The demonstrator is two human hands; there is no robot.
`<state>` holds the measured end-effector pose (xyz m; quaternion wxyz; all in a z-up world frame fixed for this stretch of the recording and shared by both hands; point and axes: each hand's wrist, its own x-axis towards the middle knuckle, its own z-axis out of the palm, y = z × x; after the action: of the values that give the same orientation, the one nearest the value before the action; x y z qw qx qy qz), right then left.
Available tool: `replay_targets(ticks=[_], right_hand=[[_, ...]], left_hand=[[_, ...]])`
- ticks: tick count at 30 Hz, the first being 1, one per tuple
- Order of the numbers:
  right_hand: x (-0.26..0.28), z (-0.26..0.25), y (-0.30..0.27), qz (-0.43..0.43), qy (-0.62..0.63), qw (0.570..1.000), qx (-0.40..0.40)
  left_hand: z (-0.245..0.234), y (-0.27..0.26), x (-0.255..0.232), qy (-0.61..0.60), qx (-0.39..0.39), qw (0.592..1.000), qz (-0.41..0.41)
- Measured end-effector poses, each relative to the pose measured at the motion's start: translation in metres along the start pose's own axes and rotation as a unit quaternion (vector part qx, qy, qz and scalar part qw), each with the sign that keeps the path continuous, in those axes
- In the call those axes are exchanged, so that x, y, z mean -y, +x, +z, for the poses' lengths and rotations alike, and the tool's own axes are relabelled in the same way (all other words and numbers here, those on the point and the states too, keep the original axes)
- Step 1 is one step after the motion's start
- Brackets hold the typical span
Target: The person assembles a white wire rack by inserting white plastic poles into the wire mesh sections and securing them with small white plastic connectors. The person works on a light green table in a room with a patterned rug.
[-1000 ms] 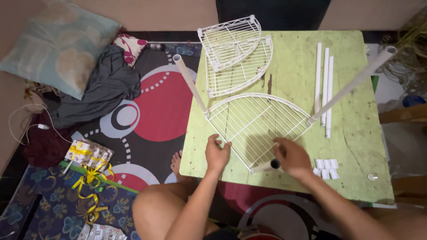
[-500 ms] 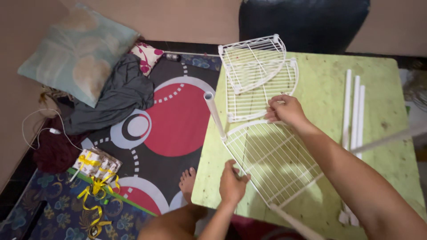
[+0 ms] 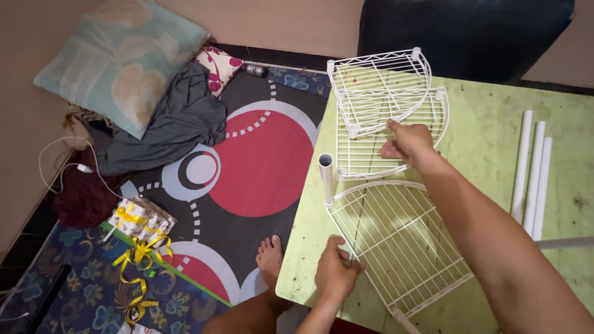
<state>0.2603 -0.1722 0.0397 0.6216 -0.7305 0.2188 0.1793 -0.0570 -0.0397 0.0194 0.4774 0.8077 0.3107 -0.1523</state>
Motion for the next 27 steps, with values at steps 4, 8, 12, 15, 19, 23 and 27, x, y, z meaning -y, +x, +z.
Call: replay_targets(ticks=[4,8,12,15,19,23,27], right_hand=[[-0.005,0.003,0.018,-0.019,0.000,1.000,0.009],[-0.008,0.001,0.016,-0.073,-0.088,0.993,-0.038],[-0.015,-0.004,-0.003,-0.237,-0.220,0.946,-0.040],[-0.013,-0.003,-0.010,-0.222,-0.163,0.961,-0.032],[0.001,0.001,-0.003,-0.078,-0.083,0.993,-0.023],[0.005,0.007,0.010,-0.030,0.018,0.999,0.008],[0.000,0.013,0.028,-0.006,0.060,0.998,0.002]], left_hand=[[0.002,0.000,0.002,-0.023,-0.004,1.000,0.000],[0.003,-0.005,0.001,0.001,-0.010,0.999,0.035],[0.003,-0.007,-0.002,-0.005,-0.009,0.999,0.042],[0.003,-0.011,-0.002,0.009,-0.022,0.998,0.065],[0.002,-0.010,-0.001,-0.006,-0.028,0.997,0.078],[0.002,-0.005,0.000,-0.015,-0.002,0.999,0.045],[0.002,-0.002,0.002,-0.019,0.004,0.999,0.047]])
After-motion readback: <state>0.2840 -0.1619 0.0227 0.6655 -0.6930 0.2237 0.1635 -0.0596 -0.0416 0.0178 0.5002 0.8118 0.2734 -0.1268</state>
